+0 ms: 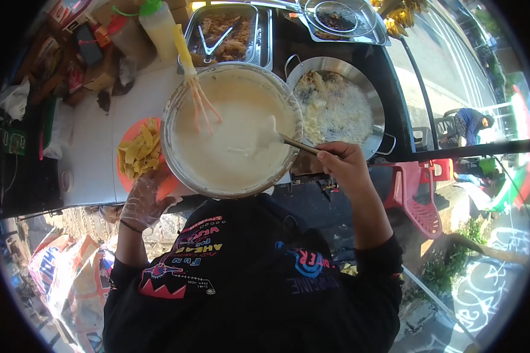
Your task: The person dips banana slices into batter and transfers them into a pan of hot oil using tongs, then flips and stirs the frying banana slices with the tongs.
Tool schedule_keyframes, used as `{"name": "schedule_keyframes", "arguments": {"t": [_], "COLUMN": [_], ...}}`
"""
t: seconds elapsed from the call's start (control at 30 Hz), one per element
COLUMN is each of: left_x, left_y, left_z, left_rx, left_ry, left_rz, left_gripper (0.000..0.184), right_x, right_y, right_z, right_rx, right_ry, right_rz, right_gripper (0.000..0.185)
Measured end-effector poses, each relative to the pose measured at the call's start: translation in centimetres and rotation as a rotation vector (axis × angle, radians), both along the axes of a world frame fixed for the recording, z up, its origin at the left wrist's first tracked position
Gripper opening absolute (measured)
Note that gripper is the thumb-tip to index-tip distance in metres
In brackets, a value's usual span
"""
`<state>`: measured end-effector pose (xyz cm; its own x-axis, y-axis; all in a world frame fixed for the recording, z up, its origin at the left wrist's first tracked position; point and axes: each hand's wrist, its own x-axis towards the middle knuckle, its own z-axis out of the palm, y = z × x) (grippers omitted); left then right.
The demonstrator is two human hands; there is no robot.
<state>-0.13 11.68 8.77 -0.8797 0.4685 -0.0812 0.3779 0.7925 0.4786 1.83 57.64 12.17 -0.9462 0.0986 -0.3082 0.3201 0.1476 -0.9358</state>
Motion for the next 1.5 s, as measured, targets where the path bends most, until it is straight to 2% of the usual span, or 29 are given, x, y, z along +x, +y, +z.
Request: {"name": "schedule_keyframes", "arguments": {"t": [0.07,0.1,0.17,0.2,0.23,0.3,0.33,0.37,0.4,0.43,0.5,0.53,0.57,0.6,0.67,0.7,0.77,0.8,0.87,0.97,1.0,1.07,1.13,1.17,1.23,1.37,1.4,1.43,1.5], "left_x": [0.2,0.2,0.1,-0.1,-0.3,-0.6,-0.4,-0.5,-0.5,-0.5,-0.5,-0.5,-0.6,-0.7,-1.2,-1.5,-2.4,-3.3,-4.2,-3.9,-4.1,-4.0,-3.9,-3.9,-4.0,-5.1,-5.4,-5.8,-6.8], "left_y": [-0.4,-0.8,-1.4,-1.1,-1.4,-1.6,-1.2,-0.8,-0.4,-0.2,0.0,0.4,0.9,2.0,5.7,7.2,10.2,11.2,13.4,12.3,11.1,8.3,5.3,4.1,1.4,-3.6,-3.8,-4.3,-4.8], "left_z": [-0.4,-0.7,-1.5,-1.4,-1.9,-2.8,-2.7,-2.5,-2.5,-2.4,-1.4,-0.6,0.4,2.1,5.5,5.8,5.5,5.3,5.6,4.7,5.1,5.4,5.1,5.0,4.9,2.3,2.4,1.9,0.4], "left_rx": [-0.095,-0.097,0.109,0.118,0.113,0.209,0.360,0.362,0.297,0.230,0.243,0.367,0.490,0.495,0.762,0.815,0.919,0.699,0.471,0.426,0.462,0.450,0.462,0.465,0.602,0.381,0.271,0.267,-0.014], "left_ry": [0.036,0.042,-0.164,-0.153,-0.147,-0.400,-0.409,-0.402,-0.272,-0.143,-0.083,0.031,0.149,0.155,0.066,0.038,-0.025,0.064,0.144,0.198,0.137,0.143,0.154,0.146,0.058,0.292,0.287,0.288,0.340], "left_rz": [-0.009,-0.017,0.119,0.150,0.143,0.396,0.472,0.478,0.479,0.481,0.490,0.528,0.566,0.581,0.551,0.458,0.282,0.165,-0.066,-0.062,-0.065,0.005,0.148,0.134,0.326,0.409,0.478,0.481,0.408], "left_gripper": [0.055,0.055,0.053,0.044,0.044,0.033,0.025,0.025,0.023,0.021,0.024,0.026,0.027,0.027,0.027,0.024,0.020,0.019,0.017,0.019,0.017,0.017,0.016,0.016,0.013,0.012,0.018,0.018,0.019], "right_x": [-0.3,-0.7,-1.9,-2.9,-4.0,-6.6,-8.3,-10.2,-12.1,-14.0,-17.3,-18.2,-19.0,-19.7,-19.8,-19.5,-18.3,-17.3,-14.8,-9.8,-8.0,-4.8,-2.8,-2.1,-1.3,-1.6,-1.9,-2.3,-2.3], "right_y": [2.9,4.4,7.4,9.1,10.4,12.9,14.2,15.6,16.6,17.2,17.5,17.4,17.3,17.1,15.9,15.2,14.7,13.9,11.8,7.1,5.5,0.0,-3.2,-4.7,-7.0,-10.1,-10.4,-10.3,-9.3], "right_z": [-1.0,-0.9,-0.8,-0.9,-1.2,-2.1,-2.9,-4.4,-5.8,-7.0,-9.3,-10.4,-11.5,-11.9,-11.5,-11.3,-9.1,-7.0,-1.7,4.5,5.7,9.3,8.8,8.6,7.7,5.7,5.3,4.9,4.2], "right_rx": [-0.265,-0.268,-0.270,-0.149,-0.154,0.049,0.047,0.164,0.283,0.284,0.537,0.539,0.789,1.039,1.141,1.238,1.277,1.307,1.181,0.763,0.720,0.888,1.059,1.125,1.173,1.251,1.241,1.171,1.105], "right_ry": [0.021,0.027,0.139,0.132,0.139,0.063,0.072,0.060,0.048,0.055,0.060,0.068,0.116,0.165,0.099,0.020,0.099,0.171,0.310,0.339,0.370,0.465,0.598,0.636,0.680,0.747,0.754,0.682,0.606], "right_rz": [-0.102,-0.110,-0.200,-0.225,-0.232,-0.280,-0.276,-0.251,-0.223,-0.211,-0.208,-0.195,-0.128,-0.059,-0.036,-0.028,-0.041,-0.067,-0.113,-0.009,0.104,0.373,0.592,0.697,0.739,0.794,0.797,0.760,0.722], "right_gripper": [0.016,0.016,0.017,0.017,0.017,0.018,0.018,0.020,0.023,0.023,0.029,0.029,0.032,0.035,0.035,0.036,0.036,0.036,0.040,0.031,0.033,0.031,0.033,0.033,0.032,0.027,0.027,0.027,0.028]}}
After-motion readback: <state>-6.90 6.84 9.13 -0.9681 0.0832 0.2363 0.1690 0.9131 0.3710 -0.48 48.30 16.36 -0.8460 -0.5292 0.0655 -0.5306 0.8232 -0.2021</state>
